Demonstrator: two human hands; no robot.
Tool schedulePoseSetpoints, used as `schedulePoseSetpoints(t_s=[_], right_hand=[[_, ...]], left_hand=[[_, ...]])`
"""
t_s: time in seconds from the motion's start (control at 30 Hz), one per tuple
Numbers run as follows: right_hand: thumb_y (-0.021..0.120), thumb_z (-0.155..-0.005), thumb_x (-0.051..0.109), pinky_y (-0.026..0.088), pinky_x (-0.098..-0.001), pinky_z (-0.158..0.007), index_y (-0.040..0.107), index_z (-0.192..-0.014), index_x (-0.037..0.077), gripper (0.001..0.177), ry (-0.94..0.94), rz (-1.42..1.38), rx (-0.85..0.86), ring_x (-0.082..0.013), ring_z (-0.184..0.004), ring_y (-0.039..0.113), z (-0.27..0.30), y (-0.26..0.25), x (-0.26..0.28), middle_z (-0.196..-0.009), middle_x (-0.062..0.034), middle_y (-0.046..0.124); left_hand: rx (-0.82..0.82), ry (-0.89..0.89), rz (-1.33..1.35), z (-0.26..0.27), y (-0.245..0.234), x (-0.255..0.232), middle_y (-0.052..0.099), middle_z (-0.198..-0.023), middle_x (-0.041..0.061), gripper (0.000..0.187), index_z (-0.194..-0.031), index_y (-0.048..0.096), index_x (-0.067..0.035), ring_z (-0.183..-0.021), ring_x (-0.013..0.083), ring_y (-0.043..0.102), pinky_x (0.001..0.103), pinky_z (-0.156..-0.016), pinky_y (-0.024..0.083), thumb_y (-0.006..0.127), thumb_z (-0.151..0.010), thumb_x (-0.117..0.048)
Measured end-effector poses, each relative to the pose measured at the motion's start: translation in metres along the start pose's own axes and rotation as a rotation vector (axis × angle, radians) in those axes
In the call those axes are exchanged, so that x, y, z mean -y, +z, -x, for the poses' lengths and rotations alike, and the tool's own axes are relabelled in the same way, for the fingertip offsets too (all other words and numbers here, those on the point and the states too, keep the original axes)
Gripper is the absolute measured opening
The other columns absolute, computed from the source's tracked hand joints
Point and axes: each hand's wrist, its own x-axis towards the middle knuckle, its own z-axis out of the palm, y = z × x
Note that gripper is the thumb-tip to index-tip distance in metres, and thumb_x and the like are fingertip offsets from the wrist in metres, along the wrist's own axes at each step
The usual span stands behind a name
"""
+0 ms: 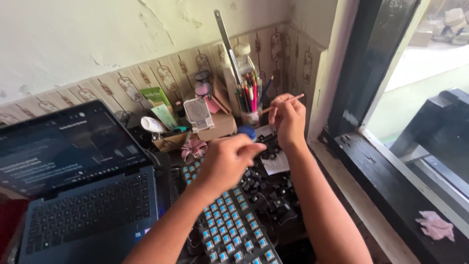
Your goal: The user is repairing or maintaining mechanical keyboard switches using a pencil as a probe.
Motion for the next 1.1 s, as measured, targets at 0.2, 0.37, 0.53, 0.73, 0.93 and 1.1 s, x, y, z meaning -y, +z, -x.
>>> schedulePoseSetpoints(t_s=[0.2,0.37,0.53,0.73,0.93,1.1], right_hand=[[0.058,-0.092,0.011,0.036,-0.0253,-0.044,0.063,-0.087,0.003,0.011,0.06,0.152,-0.035,-0.0121,-0.048,0.051,-0.012,-0.016,-0.021,-0.062,-0.0027,0.058],[0.057,-0.092,0.013,0.034,-0.025,-0.042,0.063,-0.088,0.003,0.012,0.059,0.151,-0.075,-0.0128,-0.047,0.051,-0.021,-0.025,-0.008,-0.062,-0.0034,0.058],[0.054,-0.093,0.017,0.034,-0.0249,-0.04,0.063,-0.089,0.004,0.016,0.118,0.121,-0.14,-0.0137,-0.047,0.053,-0.022,-0.029,0.012,-0.062,-0.0037,0.058],[0.054,-0.094,0.016,0.035,-0.0254,-0.043,0.061,-0.091,0.005,0.013,0.078,0.058,-0.152,-0.0147,-0.05,0.053,-0.018,-0.028,0.02,-0.064,-0.0057,0.058],[0.056,-0.092,0.013,0.033,-0.0284,-0.045,0.061,-0.09,0.004,0.011,0.018,-0.087,-0.179,-0.0147,-0.047,0.045,-0.028,-0.039,0.028,-0.06,-0.0053,0.052],[0.057,-0.094,0.013,0.033,-0.0298,-0.051,0.059,-0.091,0.005,0.009,0.047,-0.181,-0.27,-0.0142,-0.056,0.044,-0.026,-0.043,0.031,-0.065,-0.0029,0.049]], left_hand=[[0.162,0.597,0.144,-0.016,0.071,-0.028,0.075,-0.097,0.009,0.004,-0.105,0.071,-0.009,-0.097,0.0251,0.076,0.033,-0.093,0.059,0.068,-0.102,-0.011],[-0.107,0.712,-0.066,-0.025,0.043,-0.052,0.069,-0.117,0.018,0.048,-0.121,0.067,-0.006,-0.11,0.0348,0.066,0.048,-0.102,0.046,0.07,-0.073,-0.007],[0.216,0.354,-0.164,-0.004,0.035,0.03,0.072,-0.114,0.011,0.027,-0.115,0.07,-0.009,-0.107,0.0329,0.071,0.043,-0.1,0.053,0.074,-0.091,-0.021],[0.458,0.129,-0.533,0.03,0.049,0.088,0.068,-0.111,0.011,0.04,-0.111,0.074,-0.009,-0.112,0.0319,0.063,0.048,-0.097,0.045,0.078,-0.081,-0.034],[0.441,0.077,-0.532,0.027,0.054,0.091,0.071,-0.109,0.008,0.034,-0.113,0.075,-0.012,-0.115,0.0301,0.06,0.047,-0.099,0.041,0.074,-0.081,-0.025],[0.421,0.06,-0.434,0.023,0.055,0.093,0.075,-0.105,0.009,0.03,-0.103,0.078,-0.011,-0.112,0.0316,0.061,0.047,-0.103,0.04,0.072,-0.075,-0.019]])
